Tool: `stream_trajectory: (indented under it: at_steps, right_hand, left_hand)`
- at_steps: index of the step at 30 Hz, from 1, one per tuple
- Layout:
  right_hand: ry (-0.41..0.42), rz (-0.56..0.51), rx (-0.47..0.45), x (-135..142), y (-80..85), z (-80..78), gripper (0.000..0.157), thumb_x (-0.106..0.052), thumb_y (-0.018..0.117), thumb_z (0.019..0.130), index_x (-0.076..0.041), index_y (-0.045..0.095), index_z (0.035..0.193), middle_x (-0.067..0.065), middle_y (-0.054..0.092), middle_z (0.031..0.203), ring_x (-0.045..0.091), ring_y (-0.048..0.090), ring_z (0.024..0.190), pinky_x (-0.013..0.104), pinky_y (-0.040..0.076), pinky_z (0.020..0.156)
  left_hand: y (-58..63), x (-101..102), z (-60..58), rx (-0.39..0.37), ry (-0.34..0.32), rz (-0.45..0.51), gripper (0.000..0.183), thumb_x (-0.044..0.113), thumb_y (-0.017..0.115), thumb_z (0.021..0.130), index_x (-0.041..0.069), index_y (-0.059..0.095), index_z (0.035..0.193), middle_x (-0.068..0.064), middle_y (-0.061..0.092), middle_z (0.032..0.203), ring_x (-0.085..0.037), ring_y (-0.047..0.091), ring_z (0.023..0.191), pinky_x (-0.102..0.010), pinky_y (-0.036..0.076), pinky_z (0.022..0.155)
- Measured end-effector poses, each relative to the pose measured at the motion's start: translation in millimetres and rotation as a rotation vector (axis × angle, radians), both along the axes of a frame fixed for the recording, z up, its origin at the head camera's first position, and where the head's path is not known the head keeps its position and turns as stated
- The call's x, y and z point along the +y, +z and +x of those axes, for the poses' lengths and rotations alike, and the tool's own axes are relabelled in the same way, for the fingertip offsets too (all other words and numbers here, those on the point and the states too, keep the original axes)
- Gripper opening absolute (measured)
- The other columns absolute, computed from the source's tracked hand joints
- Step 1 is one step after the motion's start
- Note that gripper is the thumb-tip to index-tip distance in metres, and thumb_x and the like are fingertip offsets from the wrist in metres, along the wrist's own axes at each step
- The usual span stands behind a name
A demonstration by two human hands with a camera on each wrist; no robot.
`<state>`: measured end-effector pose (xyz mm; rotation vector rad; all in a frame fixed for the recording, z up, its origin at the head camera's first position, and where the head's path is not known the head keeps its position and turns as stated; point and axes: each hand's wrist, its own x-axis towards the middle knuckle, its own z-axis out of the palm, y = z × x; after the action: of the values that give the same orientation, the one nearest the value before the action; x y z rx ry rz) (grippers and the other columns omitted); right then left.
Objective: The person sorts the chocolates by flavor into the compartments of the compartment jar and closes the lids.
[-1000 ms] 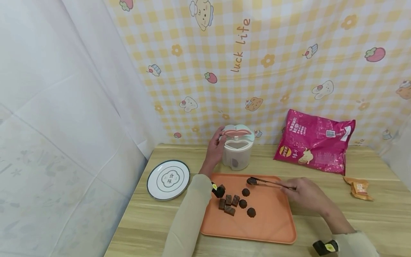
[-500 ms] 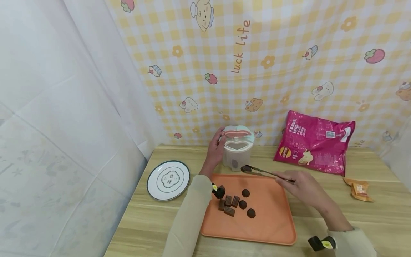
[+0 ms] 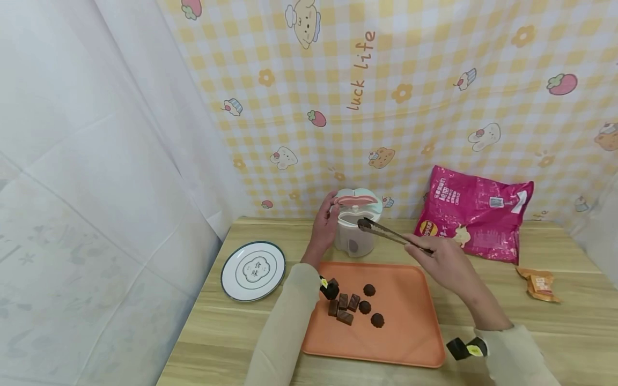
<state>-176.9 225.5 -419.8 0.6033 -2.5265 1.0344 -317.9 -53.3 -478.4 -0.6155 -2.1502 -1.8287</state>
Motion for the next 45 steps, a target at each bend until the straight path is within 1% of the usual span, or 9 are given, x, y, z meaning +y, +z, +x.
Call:
stream_trajectory:
  at_steps: [4,9,17,21,26,33,34,41,45]
  right_hand:
    - [-0.035,0.013,0.021,-5.3,4.8,-5.2,0.03,-0.013,0.076,0.096,-0.003,0.075,0.124,-0.009,0.047,0.062,0.007,0.037,0.049,0.028,0.034,0.043]
    - [-0.028,0.004,0.031,-13.9,7.0,-14.5,0.031,-0.013,0.075,0.097,-0.003,0.074,0.126,-0.007,0.043,0.061,0.008,0.034,0.048,0.028,0.033,0.043]
    - [-0.036,-0.01,-0.041,-23.8,2.6,-21.2,0.033,-0.018,0.071,0.1,-0.006,0.072,0.13,-0.006,0.04,0.059,0.008,0.033,0.046,0.029,0.034,0.042]
    - [-0.045,0.003,-0.063,-26.1,0.5,-21.1,0.034,-0.019,0.071,0.1,-0.009,0.071,0.133,-0.006,0.037,0.059,0.009,0.034,0.046,0.029,0.033,0.042]
    - [-0.05,0.007,-0.08,-27.3,0.4,-19.7,0.035,-0.021,0.071,0.101,-0.007,0.07,0.134,-0.004,0.039,0.061,0.008,0.032,0.046,0.029,0.033,0.043]
    - [-0.037,-0.006,-0.091,-28.2,0.5,-19.6,0.037,-0.021,0.071,0.101,-0.006,0.069,0.133,-0.004,0.04,0.061,0.007,0.031,0.045,0.028,0.033,0.042]
    - [-0.035,-0.008,-0.088,-28.2,0.2,-19.8,0.036,-0.021,0.071,0.1,-0.005,0.07,0.133,-0.004,0.039,0.061,0.007,0.031,0.045,0.028,0.033,0.042]
    - [-0.04,-0.006,-0.09,-29.1,-0.9,-19.8,0.037,-0.021,0.072,0.1,-0.006,0.07,0.133,-0.005,0.039,0.06,0.006,0.03,0.044,0.028,0.032,0.042]
    - [-0.043,-0.001,-0.091,-29.0,-1.3,-19.9,0.037,-0.022,0.072,0.1,-0.007,0.07,0.134,-0.005,0.039,0.061,0.006,0.031,0.044,0.028,0.033,0.042]
  left_hand:
    - [1.1,-0.3,0.1,-0.001,0.006,-0.002,0.031,0.019,0.044,0.113,0.005,0.059,0.137,-0.006,0.038,0.162,-0.017,0.04,0.143,-0.04,0.042,0.1]
    - [3.0,-0.2,0.4,-0.024,0.024,0.0,0.032,0.021,0.045,0.113,0.006,0.058,0.139,-0.006,0.038,0.162,-0.016,0.04,0.143,-0.043,0.041,0.105]
    - [3.2,0.8,1.3,-0.037,0.039,-0.003,0.032,0.023,0.047,0.112,0.007,0.06,0.137,-0.004,0.039,0.162,-0.018,0.039,0.145,-0.047,0.04,0.108]
    - [2.4,1.0,1.3,-0.035,0.044,0.0,0.031,0.022,0.047,0.112,0.008,0.06,0.136,-0.003,0.041,0.161,-0.018,0.041,0.143,-0.045,0.041,0.106]
    - [1.5,0.6,0.9,-0.015,0.041,-0.006,0.032,0.023,0.046,0.113,0.008,0.06,0.138,-0.003,0.041,0.161,-0.019,0.042,0.142,-0.044,0.042,0.102]
    - [33.3,-0.4,26.8,0.003,0.012,-0.004,0.029,0.01,0.046,0.111,-0.004,0.058,0.133,-0.021,0.039,0.159,-0.032,0.041,0.143,-0.043,0.041,0.098]
    - [34.3,-0.4,27.8,0.007,0.014,-0.001,0.028,0.01,0.046,0.111,-0.004,0.059,0.133,-0.022,0.039,0.159,-0.032,0.041,0.143,-0.042,0.042,0.097]
    - [34.1,0.3,27.6,0.016,0.02,-0.006,0.031,0.01,0.045,0.112,-0.004,0.057,0.136,-0.022,0.04,0.158,-0.031,0.044,0.14,-0.039,0.042,0.093]
    - [24.0,1.9,19.1,0.012,0.029,-0.009,0.032,0.013,0.044,0.112,-0.003,0.057,0.137,-0.02,0.039,0.16,-0.032,0.042,0.141,-0.042,0.042,0.095]
